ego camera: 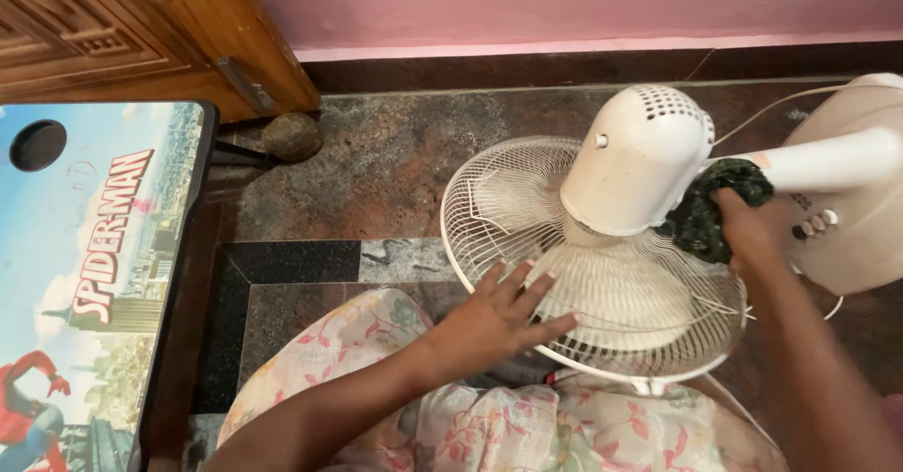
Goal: The person wipes the front grill, blades, and motor housing of a white electric fan using a green cloth. They rotate the fan head to reach different areas and continue wiping the entire front surface.
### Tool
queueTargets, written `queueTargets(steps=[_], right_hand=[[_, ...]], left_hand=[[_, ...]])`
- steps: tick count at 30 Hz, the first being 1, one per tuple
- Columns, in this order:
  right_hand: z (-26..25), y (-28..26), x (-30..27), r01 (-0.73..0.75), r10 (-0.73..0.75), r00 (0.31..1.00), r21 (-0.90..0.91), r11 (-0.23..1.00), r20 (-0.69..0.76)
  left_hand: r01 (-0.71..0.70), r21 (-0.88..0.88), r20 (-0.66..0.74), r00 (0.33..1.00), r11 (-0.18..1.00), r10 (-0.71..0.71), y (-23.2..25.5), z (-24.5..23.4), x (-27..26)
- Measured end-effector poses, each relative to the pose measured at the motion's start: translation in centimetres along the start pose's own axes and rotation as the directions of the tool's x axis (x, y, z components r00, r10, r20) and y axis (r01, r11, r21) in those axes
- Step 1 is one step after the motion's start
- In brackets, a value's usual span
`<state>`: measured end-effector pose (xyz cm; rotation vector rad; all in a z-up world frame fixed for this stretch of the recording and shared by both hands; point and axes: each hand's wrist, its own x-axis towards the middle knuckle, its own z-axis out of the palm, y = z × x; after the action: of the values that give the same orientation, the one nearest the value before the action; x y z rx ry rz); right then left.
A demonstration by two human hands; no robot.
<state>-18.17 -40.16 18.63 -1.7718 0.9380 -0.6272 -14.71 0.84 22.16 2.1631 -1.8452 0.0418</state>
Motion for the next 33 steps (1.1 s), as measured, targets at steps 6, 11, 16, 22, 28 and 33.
queueTargets(steps=[6, 11, 16, 22, 28, 33], right_hand=[[-1.8, -3.0, 0.5, -0.212, 0.203, 0.972, 0.068, 0.975, 0.115], [-2.8, -5.1, 2.5, -0.337, 0.403, 0.902, -0.332, 0.881, 0.153], [-2.4, -7.0, 7.8, -0.303, 0.453, 0.869, -0.511, 0.804, 0.199], [-3.8, -9.5, 10.3, 0.053, 0.017, 0.99, -0.484, 0.873, 0.139], [-5.8, -11.8, 7.8, 0.419, -0.391, 0.907, -0.234, 0.877, 0.158], [-6.2, -15.8, 5.8, 0.596, -0.57, 0.79, -0.063, 0.801, 0.226]], left_hand=[[0.03, -0.095, 0.076, 0.997, 0.995, -0.023, 2.2, -8.6, 2.5], [0.061, -0.185, 0.182, 0.983, 0.981, -0.027, 1.5, -13.4, 6.3], [0.168, -0.261, 0.21, 0.971, 0.951, -0.114, -3.4, -15.7, 10.7], [0.067, -0.284, -0.066, 0.994, 0.957, -0.089, -8.2, -14.5, 15.3], [0.121, -0.349, -0.206, 0.957, 0.929, -0.202, -10.6, -12.5, 17.1], [0.278, -0.342, -0.205, 0.91, 0.898, -0.359, -11.3, -12.6, 18.6]])
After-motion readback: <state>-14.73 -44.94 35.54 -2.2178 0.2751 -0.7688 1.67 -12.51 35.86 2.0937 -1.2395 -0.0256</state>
